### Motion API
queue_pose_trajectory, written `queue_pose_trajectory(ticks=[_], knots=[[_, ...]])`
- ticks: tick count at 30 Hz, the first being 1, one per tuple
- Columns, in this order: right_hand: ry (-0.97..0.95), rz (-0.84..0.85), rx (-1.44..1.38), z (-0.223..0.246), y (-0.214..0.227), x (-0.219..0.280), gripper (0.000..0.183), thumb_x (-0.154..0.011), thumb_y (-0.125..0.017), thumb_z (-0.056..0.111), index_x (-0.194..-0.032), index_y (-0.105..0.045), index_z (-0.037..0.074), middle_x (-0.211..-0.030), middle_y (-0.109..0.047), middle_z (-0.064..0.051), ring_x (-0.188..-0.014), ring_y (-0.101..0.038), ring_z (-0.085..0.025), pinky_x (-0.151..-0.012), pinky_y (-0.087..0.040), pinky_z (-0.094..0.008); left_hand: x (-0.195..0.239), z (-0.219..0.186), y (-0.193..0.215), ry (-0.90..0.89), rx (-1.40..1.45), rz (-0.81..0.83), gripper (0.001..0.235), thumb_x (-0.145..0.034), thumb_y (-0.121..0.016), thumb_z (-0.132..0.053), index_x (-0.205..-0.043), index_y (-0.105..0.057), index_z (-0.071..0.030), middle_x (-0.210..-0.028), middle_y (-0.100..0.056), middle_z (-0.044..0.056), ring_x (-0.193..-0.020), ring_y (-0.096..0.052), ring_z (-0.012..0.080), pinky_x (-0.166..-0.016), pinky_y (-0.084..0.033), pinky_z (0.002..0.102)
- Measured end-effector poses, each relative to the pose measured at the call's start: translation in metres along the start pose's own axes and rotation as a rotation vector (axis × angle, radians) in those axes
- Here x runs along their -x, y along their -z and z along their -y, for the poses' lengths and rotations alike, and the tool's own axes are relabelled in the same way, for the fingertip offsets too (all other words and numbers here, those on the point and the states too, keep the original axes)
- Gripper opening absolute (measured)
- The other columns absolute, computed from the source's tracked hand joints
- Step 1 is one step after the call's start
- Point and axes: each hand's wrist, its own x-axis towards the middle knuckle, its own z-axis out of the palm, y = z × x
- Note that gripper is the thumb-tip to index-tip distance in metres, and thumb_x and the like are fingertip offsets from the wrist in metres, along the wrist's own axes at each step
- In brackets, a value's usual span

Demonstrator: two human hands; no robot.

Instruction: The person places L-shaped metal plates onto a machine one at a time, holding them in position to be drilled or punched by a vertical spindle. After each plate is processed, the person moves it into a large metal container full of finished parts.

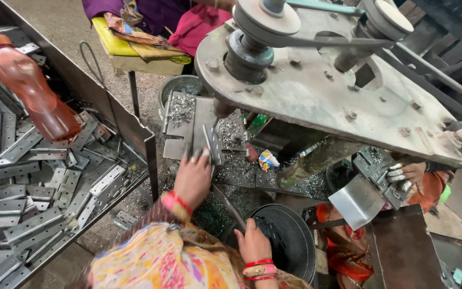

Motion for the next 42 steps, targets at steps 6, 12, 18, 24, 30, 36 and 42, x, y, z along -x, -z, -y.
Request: queue_pose_trajectory(ticks=[6, 12, 18, 24, 30, 36, 42], knots=[[0.038, -0.038, -0.002, -0.007, -0.008, 0.0, 0.041, -0.092, -0.067, 0.041, -0.11, -0.052, 0.008, -0.084, -0.071, -0.021, -0.076, -0.07, -0.043, -0.064, -0.056, -0.053, 0.024, 0.002, 0.029, -0.142, 0.076, -0.257, 0.022, -0.084, -0.062, -0.018, -0.104, -0.063, -0.009, -0.122, -0.065, 0.009, -0.115, -0.06, 0.0256, -0.1, -0.042, 0.053], [0.0, -0.034, -0.022, -0.006, -0.009, -0.003, 0.04, -0.092, -0.066, 0.043, -0.112, -0.054, 0.01, -0.08, -0.072, -0.019, -0.074, -0.071, -0.041, -0.063, -0.057, -0.053, 0.008, 0.01, 0.054, -0.152, 0.161, -0.375, 0.015, -0.096, -0.062, -0.015, -0.109, -0.064, -0.006, -0.119, -0.064, 0.007, -0.092, -0.061, 0.0209, -0.104, -0.046, 0.047], [0.018, -0.063, -0.019, -0.007, -0.012, -0.002, 0.04, -0.093, -0.065, 0.043, -0.11, -0.054, 0.009, -0.08, -0.072, -0.019, -0.073, -0.071, -0.041, -0.06, -0.057, -0.052, -0.016, 0.017, 0.035, -0.011, -0.138, -0.225, 0.019, -0.092, -0.064, -0.023, -0.106, -0.065, -0.009, -0.106, -0.061, 0.007, -0.1, -0.062, 0.0241, -0.1, -0.049, 0.045], [0.03, -0.052, -0.043, -0.009, -0.012, -0.002, 0.036, -0.094, -0.064, 0.042, -0.109, -0.055, 0.011, -0.079, -0.072, -0.019, -0.073, -0.071, -0.041, -0.061, -0.056, -0.052, 0.002, 0.029, 0.02, 0.126, 0.109, -0.092, 0.058, -0.086, -0.067, -0.032, -0.131, -0.063, 0.004, -0.135, -0.058, 0.019, -0.108, -0.058, 0.0314, -0.088, -0.045, 0.045], [0.001, -0.026, -0.023, -0.001, -0.005, -0.004, 0.038, -0.092, -0.064, 0.042, -0.112, -0.054, 0.011, -0.079, -0.072, -0.019, -0.074, -0.071, -0.041, -0.063, -0.056, -0.053, 0.01, 0.01, 0.009, 0.016, -0.138, -0.01, 0.053, -0.087, -0.06, -0.032, -0.13, -0.063, -0.001, -0.141, -0.056, 0.014, -0.136, -0.05, 0.0315, -0.118, -0.03, 0.056], [0.044, -0.069, -0.019, -0.001, -0.004, 0.001, 0.037, -0.093, -0.066, 0.04, -0.11, -0.054, 0.009, -0.088, -0.072, -0.019, -0.079, -0.071, -0.041, -0.064, -0.057, -0.051, -0.016, 0.018, -0.011, 0.089, -0.089, -0.03, 0.039, -0.094, -0.057, -0.029, -0.12, -0.067, -0.002, -0.139, -0.058, 0.015, -0.135, -0.05, 0.0325, -0.117, -0.029, 0.061], [-0.122, 0.255, 0.044, 0.005, -0.014, 0.003, 0.055, -0.09, -0.072, 0.04, -0.125, -0.044, 0.008, -0.112, -0.065, -0.023, -0.094, -0.07, -0.043, -0.077, -0.059, -0.052, -0.021, 0.022, -0.009, 0.112, -0.01, 0.084, 0.038, -0.092, -0.059, -0.023, -0.122, -0.067, -0.002, -0.133, -0.06, 0.014, -0.133, -0.052, 0.0335, -0.11, -0.035, 0.06]])
